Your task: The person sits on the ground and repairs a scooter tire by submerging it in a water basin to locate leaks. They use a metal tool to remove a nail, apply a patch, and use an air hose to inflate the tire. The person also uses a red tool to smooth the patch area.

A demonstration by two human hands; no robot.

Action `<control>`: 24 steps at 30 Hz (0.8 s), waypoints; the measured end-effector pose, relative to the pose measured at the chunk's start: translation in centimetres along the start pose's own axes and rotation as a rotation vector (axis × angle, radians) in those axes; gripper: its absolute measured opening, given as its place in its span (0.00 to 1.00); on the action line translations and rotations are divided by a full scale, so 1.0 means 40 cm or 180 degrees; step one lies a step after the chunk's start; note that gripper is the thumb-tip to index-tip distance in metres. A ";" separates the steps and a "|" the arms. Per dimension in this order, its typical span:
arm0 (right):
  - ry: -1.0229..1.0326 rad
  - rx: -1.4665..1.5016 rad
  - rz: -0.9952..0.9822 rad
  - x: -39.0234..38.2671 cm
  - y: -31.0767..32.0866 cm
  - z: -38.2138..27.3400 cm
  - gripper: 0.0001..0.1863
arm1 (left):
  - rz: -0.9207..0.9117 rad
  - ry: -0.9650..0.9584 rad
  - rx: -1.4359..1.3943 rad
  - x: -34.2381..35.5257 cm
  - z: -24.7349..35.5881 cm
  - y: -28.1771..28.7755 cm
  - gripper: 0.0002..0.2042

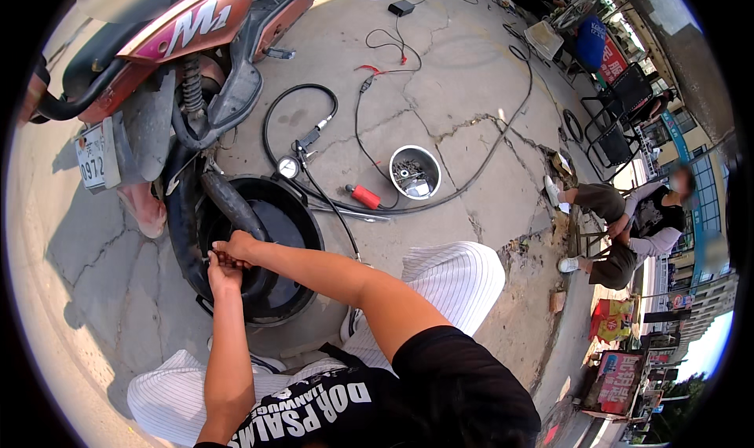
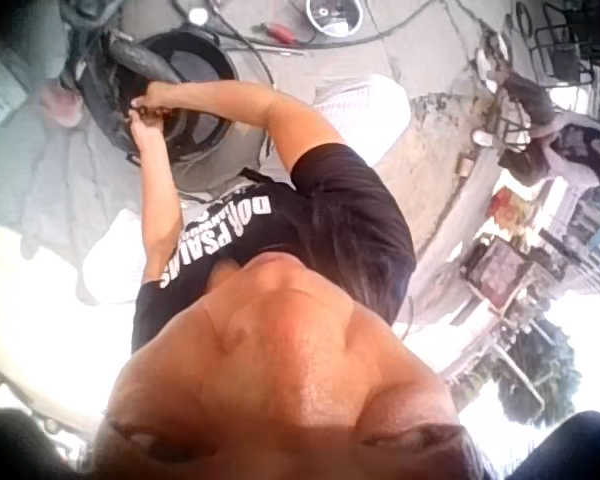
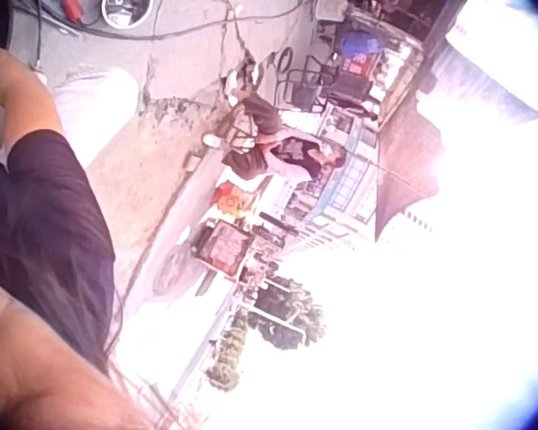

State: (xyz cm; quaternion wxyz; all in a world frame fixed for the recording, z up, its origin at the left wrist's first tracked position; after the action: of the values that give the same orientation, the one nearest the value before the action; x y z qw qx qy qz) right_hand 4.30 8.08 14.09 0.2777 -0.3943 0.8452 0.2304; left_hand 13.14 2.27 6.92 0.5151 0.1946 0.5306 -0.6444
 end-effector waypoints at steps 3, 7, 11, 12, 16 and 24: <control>-0.0990 0.1154 -0.0764 0.034 -0.061 0.036 0.24 | -0.0382 0.0050 0.0005 0.004 -0.010 0.000 0.15; -0.0490 0.0572 -0.0175 0.077 -0.057 0.027 0.22 | -0.0049 0.0030 -0.0055 0.001 0.001 0.000 0.13; 0.1508 -0.1315 0.0724 0.053 -0.039 -0.032 0.15 | 0.0068 -0.0084 0.0061 -0.001 0.007 0.011 0.13; 0.2129 -0.1890 0.0933 0.026 -0.038 -0.053 0.13 | 0.0115 -0.0054 0.0015 -0.008 0.010 0.009 0.14; 0.4178 -0.3168 0.0610 -0.094 -0.026 -0.125 0.09 | 0.0115 -0.0037 -0.0001 -0.003 0.020 0.011 0.14; 0.0016 0.0165 0.0032 0.048 -0.040 -0.010 0.13 | -0.0268 -0.0181 0.0123 0.010 0.011 0.020 0.15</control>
State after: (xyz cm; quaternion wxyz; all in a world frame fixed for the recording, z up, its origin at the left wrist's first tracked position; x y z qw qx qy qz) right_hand 4.43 5.85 12.87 0.2846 -0.3833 0.8535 0.2088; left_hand 13.83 1.78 6.38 0.4986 0.1636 0.5109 -0.6809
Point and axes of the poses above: each hand's wrist, its own x-axis towards the middle knuckle, its own y-axis out of the back of the hand, z = x × y, the point moved 6 cm from there along x, towards the middle knuckle, and after that the axes turned 9 degrees about z, right-handed, at the moved point
